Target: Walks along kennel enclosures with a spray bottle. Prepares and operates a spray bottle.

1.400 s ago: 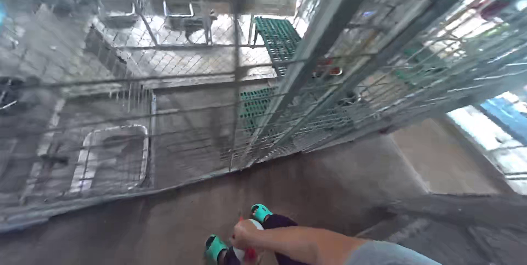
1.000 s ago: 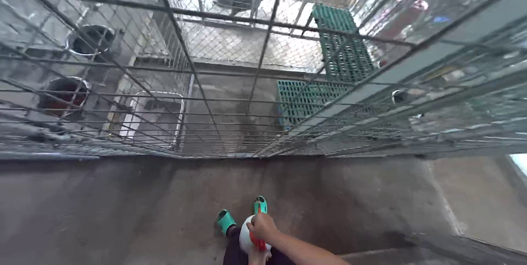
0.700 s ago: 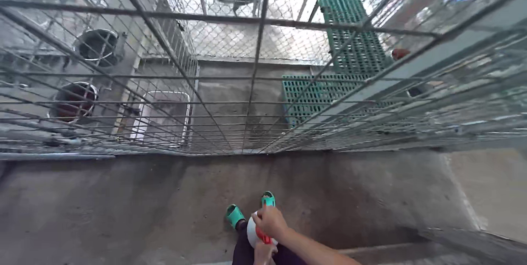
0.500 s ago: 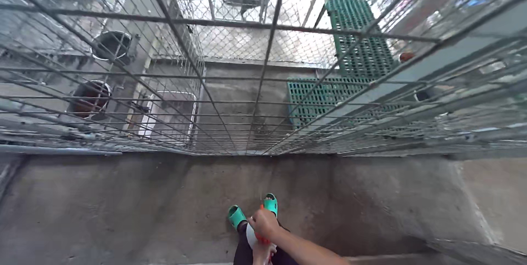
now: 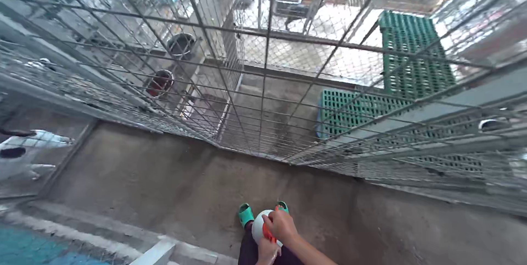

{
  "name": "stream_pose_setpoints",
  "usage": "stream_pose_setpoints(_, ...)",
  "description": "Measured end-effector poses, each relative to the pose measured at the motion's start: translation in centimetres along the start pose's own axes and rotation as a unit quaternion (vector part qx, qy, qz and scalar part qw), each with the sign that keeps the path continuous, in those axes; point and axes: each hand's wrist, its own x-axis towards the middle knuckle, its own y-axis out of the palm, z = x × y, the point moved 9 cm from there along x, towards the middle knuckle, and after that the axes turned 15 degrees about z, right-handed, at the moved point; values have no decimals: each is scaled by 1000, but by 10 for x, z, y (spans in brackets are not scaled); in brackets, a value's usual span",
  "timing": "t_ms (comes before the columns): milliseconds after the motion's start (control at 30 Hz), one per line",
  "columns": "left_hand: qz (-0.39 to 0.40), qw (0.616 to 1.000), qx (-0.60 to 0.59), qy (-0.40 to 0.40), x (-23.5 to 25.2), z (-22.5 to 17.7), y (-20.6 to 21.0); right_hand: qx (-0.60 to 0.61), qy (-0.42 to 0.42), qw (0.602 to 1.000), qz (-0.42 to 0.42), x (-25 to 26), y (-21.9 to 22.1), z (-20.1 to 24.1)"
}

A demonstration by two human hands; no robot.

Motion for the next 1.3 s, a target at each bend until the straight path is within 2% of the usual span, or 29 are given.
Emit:
stream_pose_setpoints(100, -31, 999, 0, 20, 23, 21, 3, 7, -19, 1000, -22, -12, -11, -3)
stream_pose_setpoints(233, -19, 1000, -5, 6, 29, 6, 13, 14, 5, 1000, 1, 40, -1, -39)
stream_pose_setpoints(300, -34, 999, -22, 5, 35, 5, 8, -11, 1, 1000, 18, 47, 0, -33)
stream_pose_setpoints(433, -50, 998, -39, 8, 28, 13, 10, -41, -36, 998, 29, 2, -10, -3)
stream_pose_setpoints(500, -50, 998, -35, -4, 27, 13, 14, -31, -35, 999, 26, -7, -17, -6)
stream_pose_setpoints(633, -40, 999, -19, -5, 37, 6, 23, -20, -12, 999, 24, 35, -9, -43)
stream_pose_setpoints(700, -45, 999, -11, -3, 41, 5, 23, -39, -13, 999, 35, 42, -5, -41)
stream_pose_setpoints(800, -86, 995, -32, 34, 26, 2, 20, -57, -54, 996, 36, 11, -10, -12)
stream_pose_setpoints(867, -90, 994, -50, 28, 14, 1, 23, -63, -80, 994, 29, -16, -15, 1)
stream_pose_setpoints(933, -85, 996, -31, 20, 21, 2, 24, -51, -79, 995, 15, -16, -20, -6)
stream_pose_setpoints(1033, -54, 998, -9, 31, 39, -3, 31, -38, -39, 998, 13, 17, -20, -38)
stream_pose_setpoints(1100, -56, 998, -10, 28, 43, -4, 32, -51, -29, 998, 25, 29, -15, -45)
stream_pose_setpoints(1200, -88, 993, -21, 76, 34, -9, 29, -81, -61, 995, 21, 10, -16, -25)
stream_pose_setpoints(1300, -96, 994, -32, 47, 18, -10, 33, -81, -110, 991, 4, -27, -25, -10)
